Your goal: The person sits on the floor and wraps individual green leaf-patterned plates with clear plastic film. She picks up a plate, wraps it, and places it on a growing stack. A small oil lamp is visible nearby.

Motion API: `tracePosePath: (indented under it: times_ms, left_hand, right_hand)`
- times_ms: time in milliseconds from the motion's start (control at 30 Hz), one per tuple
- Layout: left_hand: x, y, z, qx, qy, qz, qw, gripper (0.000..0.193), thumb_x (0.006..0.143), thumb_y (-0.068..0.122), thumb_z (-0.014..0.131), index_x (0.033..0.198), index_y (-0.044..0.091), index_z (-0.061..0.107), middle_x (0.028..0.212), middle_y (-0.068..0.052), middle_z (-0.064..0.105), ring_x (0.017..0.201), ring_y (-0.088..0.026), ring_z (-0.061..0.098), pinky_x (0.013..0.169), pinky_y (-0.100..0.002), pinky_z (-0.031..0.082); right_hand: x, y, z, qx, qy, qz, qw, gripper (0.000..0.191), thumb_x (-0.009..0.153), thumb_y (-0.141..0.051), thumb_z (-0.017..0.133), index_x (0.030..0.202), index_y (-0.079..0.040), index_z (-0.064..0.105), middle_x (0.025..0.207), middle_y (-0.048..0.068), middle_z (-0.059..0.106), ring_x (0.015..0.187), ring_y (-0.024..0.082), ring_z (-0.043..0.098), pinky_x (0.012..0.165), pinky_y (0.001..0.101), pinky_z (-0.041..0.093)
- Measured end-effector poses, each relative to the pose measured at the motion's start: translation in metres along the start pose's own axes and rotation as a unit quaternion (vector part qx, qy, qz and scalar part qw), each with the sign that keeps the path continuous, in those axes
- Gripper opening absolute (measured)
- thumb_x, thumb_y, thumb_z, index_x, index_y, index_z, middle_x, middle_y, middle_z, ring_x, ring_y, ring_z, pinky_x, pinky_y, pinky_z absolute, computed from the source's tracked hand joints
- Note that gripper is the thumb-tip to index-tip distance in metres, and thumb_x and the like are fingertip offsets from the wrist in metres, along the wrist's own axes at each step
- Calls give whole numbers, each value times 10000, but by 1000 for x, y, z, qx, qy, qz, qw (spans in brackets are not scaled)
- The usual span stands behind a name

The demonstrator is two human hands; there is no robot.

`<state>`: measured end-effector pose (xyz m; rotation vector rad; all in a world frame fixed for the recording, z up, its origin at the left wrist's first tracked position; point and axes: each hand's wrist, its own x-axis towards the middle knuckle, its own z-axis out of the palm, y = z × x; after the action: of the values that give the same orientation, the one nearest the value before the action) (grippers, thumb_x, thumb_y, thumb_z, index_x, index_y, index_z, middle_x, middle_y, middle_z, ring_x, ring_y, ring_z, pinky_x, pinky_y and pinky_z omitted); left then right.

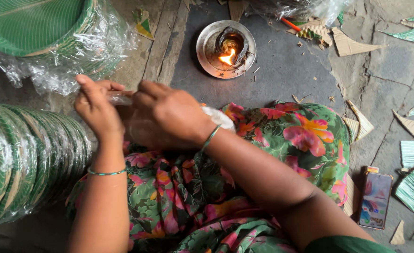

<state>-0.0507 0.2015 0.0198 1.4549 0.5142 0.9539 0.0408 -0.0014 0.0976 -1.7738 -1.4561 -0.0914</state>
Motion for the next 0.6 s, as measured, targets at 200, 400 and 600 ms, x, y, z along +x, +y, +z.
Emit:
tracePosePath:
  times_ms: [200, 400, 600]
  left_hand:
    - [2, -46, -38, 234, -129, -252, 930, 677, 1035, 646, 338, 1063, 93, 728, 883, -47, 709, 770, -129, 627, 681, -288, 489]
    - [-13, -80, -21, 243, -343, -185, 888, 713, 726, 334, 889, 1225, -21, 525, 1104, -95, 709, 999, -161, 677, 825, -330, 562]
    - [-7, -81, -17, 237, -266, -139, 924, 734, 747, 305, 923, 1276, -28, 538, 1131, -107, 698, 1025, -165, 663, 872, -324, 545]
  right_hand:
    - [-52, 132, -17, 53, 195, 170, 965, 101, 1050, -139, 607, 1045, -73, 684, 992, 96, 698, 931, 252, 698, 818, 347, 549]
    - [-107, 221, 6, 403, 385, 467, 687, 226, 988, -217, 675, 960, -2, 742, 860, -3, 732, 724, 41, 606, 636, 176, 465]
    - [-106, 232, 29, 422, 379, 516, 642, 208, 937, -185, 757, 944, 20, 732, 790, 38, 689, 652, 116, 564, 587, 261, 440]
